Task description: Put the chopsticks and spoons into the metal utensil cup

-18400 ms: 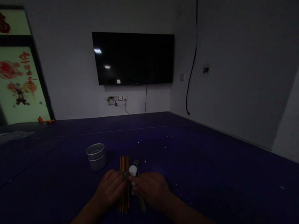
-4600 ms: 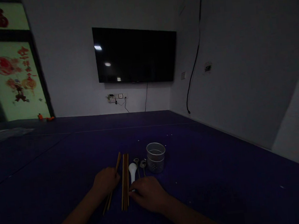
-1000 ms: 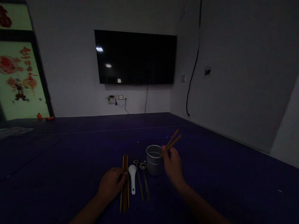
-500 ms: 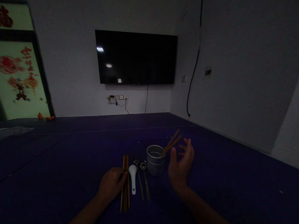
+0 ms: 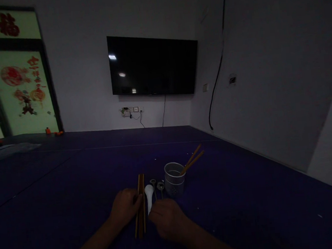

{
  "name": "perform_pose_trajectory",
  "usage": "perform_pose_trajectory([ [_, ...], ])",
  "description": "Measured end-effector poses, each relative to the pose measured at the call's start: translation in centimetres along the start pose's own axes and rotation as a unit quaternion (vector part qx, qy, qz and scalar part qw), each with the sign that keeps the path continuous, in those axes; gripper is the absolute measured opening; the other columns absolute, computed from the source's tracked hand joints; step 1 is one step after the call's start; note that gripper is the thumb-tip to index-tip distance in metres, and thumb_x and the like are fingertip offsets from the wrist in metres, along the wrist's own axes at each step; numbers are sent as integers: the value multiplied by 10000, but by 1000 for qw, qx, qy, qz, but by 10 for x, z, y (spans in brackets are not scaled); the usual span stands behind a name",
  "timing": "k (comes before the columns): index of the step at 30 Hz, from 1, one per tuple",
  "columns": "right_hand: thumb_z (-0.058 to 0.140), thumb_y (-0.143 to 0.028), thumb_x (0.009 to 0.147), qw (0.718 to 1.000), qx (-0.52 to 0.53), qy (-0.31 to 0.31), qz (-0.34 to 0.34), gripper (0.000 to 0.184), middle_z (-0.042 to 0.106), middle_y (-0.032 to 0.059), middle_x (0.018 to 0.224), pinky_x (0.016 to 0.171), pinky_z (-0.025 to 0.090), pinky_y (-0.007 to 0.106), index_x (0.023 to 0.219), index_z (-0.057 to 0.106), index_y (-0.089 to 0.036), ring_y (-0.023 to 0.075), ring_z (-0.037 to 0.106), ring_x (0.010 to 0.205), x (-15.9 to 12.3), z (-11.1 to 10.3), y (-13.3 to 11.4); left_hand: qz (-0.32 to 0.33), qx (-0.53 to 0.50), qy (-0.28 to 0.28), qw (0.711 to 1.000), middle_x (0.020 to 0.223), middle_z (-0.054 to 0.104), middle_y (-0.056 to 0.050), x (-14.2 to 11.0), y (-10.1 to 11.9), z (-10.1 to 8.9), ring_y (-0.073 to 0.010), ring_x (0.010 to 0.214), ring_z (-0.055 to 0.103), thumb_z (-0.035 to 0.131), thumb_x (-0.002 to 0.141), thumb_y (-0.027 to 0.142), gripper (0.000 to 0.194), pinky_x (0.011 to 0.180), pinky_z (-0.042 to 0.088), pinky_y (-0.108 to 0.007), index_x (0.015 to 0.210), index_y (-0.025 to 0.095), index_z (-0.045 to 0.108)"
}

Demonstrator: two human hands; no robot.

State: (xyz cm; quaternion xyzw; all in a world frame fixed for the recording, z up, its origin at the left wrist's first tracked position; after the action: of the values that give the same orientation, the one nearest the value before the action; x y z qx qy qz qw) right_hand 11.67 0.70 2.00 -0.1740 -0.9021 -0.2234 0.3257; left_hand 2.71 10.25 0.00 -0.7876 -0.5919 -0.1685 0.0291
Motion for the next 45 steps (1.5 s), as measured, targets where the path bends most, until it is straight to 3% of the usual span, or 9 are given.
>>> perform_pose_trajectory([
  [4, 442, -69, 657, 997, 20, -67, 42, 156, 591, 47, 620, 513, 367, 265, 669, 558, -172, 154, 522, 569, -10, 18, 12, 4, 6, -2, 1000, 701, 659, -44, -1, 0, 1, -166, 661, 590, 364, 883, 337, 343, 597, 316, -268, 670, 180, 583],
  [10, 450, -63, 641, 990, 49, -97, 88, 189, 650, 50, 691, 571, 403, 267, 712, 582, -178, 163, 566, 626, -14, 26, 17, -3, 1, -18, 1000, 674, 651, -40, 0, -1, 5, -162, 645, 589, 378, 870, 336, 336, 584, 320, -266, 670, 178, 596],
  [23, 451, -53, 646, 991, 49, -73, 104, 198, 670, 28, 684, 584, 432, 266, 704, 586, -185, 162, 595, 614, -15, 26, 19, -5, -17, -47, 999, 720, 672, -29, -1, 1, 2, -162, 691, 612, 443, 797, 268, 211, 603, 346, -250, 689, 185, 604],
  [45, 448, -50, 634, 987, 69, -93, 109, 241, 690, 32, 734, 615, 448, 265, 745, 619, -178, 162, 607, 644, -13, 27, 19, -59, 23, -50, 997, 709, 681, -49, -4, -5, -5, -182, 687, 632, 433, 796, 278, 240, 612, 364, -259, 686, 177, 621],
])
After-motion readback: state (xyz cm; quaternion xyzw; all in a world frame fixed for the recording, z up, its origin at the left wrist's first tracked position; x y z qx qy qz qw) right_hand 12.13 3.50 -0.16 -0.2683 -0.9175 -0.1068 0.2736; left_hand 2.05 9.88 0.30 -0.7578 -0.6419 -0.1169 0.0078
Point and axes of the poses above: each hand's wrist, its own x-axis towards the middle knuckle, its own z-axis out of the palm, y = z × x, the point moved 9 cm from there along x, towards the middle knuckle
